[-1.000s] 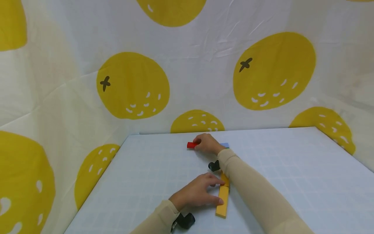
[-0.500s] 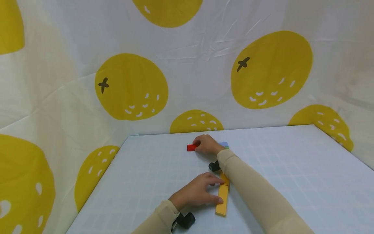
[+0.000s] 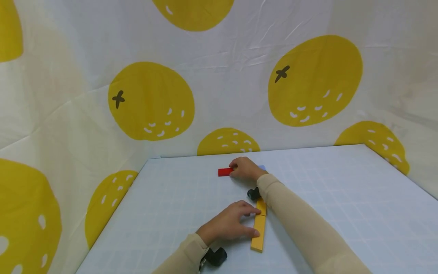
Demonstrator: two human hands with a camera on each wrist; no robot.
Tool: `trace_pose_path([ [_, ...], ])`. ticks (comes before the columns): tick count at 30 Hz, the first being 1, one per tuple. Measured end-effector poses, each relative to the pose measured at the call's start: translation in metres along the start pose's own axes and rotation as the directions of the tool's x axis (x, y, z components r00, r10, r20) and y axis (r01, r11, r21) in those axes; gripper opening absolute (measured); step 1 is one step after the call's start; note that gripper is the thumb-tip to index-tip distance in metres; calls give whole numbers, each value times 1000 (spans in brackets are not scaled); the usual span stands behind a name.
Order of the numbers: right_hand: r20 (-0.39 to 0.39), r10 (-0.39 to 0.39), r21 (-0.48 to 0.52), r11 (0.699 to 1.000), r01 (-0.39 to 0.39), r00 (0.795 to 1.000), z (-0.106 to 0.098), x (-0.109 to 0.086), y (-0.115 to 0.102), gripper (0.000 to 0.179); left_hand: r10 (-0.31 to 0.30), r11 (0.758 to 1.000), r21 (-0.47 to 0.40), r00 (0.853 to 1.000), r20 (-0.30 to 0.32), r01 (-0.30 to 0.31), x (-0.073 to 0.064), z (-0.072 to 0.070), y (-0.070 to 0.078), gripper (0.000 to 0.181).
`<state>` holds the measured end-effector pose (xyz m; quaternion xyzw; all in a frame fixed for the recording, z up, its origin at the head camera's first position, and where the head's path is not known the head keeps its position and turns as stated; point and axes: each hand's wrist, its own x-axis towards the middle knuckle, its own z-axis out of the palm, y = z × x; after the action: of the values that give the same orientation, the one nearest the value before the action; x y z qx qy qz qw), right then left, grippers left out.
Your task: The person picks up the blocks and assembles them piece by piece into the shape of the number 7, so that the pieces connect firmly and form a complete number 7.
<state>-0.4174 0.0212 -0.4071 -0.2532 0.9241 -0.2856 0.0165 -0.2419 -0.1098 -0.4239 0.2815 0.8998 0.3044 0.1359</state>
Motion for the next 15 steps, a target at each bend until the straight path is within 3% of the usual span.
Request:
trace_pose_path([
  [4,0,-17,-6,1000,17,1000,-1,-1,3,32,1,1000,-11,1000,3,-1,0,1,-1,50],
  [15,13,32,0,999,-32,999,-5,-5,5,33,11,1000,-3,1000,-3,-11,-1,1,-1,51],
])
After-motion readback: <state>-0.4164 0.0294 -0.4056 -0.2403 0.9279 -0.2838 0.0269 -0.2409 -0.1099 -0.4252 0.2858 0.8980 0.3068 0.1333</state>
